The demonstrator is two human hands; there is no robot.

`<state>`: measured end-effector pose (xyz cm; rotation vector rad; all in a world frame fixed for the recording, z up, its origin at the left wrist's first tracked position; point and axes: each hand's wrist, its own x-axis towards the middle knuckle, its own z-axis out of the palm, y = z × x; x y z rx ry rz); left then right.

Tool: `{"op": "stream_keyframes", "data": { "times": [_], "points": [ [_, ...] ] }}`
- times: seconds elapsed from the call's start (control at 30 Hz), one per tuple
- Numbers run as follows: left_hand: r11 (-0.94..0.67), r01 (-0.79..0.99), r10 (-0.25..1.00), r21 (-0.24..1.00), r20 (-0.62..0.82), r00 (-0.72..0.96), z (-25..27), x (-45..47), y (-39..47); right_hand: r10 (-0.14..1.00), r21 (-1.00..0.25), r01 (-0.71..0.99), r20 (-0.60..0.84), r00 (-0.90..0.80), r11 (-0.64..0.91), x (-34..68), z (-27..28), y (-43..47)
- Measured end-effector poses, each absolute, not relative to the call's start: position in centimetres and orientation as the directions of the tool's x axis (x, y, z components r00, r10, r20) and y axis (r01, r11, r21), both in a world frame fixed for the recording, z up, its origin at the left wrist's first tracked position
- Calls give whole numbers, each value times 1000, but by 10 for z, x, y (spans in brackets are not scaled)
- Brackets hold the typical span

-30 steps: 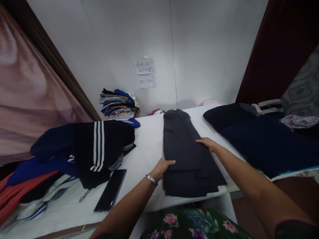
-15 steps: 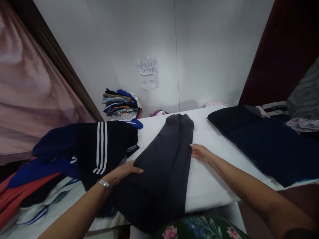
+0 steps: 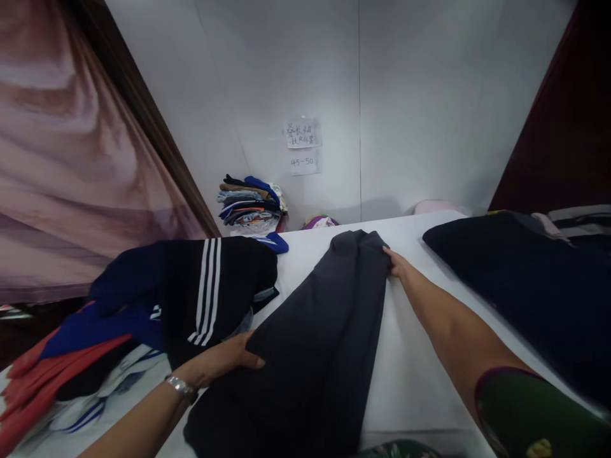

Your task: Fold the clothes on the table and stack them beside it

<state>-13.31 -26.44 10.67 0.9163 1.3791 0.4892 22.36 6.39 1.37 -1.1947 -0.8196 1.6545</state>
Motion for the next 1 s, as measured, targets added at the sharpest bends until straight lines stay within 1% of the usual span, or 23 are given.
{"op": "stream_keyframes", "data": {
  "times": [0.17,0.27,0.37,0.43,0.47,0.5,0.53,0.57,0.63,0.7,0.73,0.77,0.83,0.93,1.0],
  "points": [
    [564,270,772,780,-614,161,114,-130,-258,945,-896,-305,-325,-48,-324,234,23,70],
    [519,375,776,768,-608,170,119,-127,-242,965,-910,-337,-262,12,-243,266,41,58],
    [413,502,771,760,-585,251,122,-119,-208,986,-928,-360,-139,89,-98,321,66,28],
    [295,581,766,759,-551,331,120,-108,-178,988,-939,-334,35,151,85,365,79,-3],
    [229,619,763,751,-533,364,118,-101,-162,976,-938,-310,99,192,157,386,83,-21],
    [168,658,759,734,-522,389,115,-94,-146,959,-934,-287,143,244,212,406,84,-39],
    [116,698,752,707,-522,403,110,-86,-131,942,-935,-267,151,301,235,425,82,-58],
    [74,742,739,666,-536,408,104,-78,-117,930,-945,-251,115,348,211,441,77,-77],
    [7,838,695,546,-605,388,91,-63,-95,923,-966,-249,-35,384,67,467,63,-109],
    [-50,908,659,415,-670,342,78,-53,-82,921,-958,-270,-186,342,-94,482,49,-133],
    [-68,925,647,373,-689,326,73,-51,-79,926,-948,-283,-229,301,-143,487,44,-140],
    [-72,934,642,351,-700,313,70,-51,-77,932,-940,-294,-254,258,-175,490,42,-144],
    [-50,936,637,347,-711,298,68,-56,-74,938,-932,-303,-272,216,-201,492,42,-144],
    [-4,935,654,354,-707,270,77,-71,-68,926,-941,-297,-250,282,-163,487,47,-132],
    [7,952,699,307,-682,215,84,-84,-61,921,-944,-308,-219,322,-116,479,44,-126]
  ]
}}
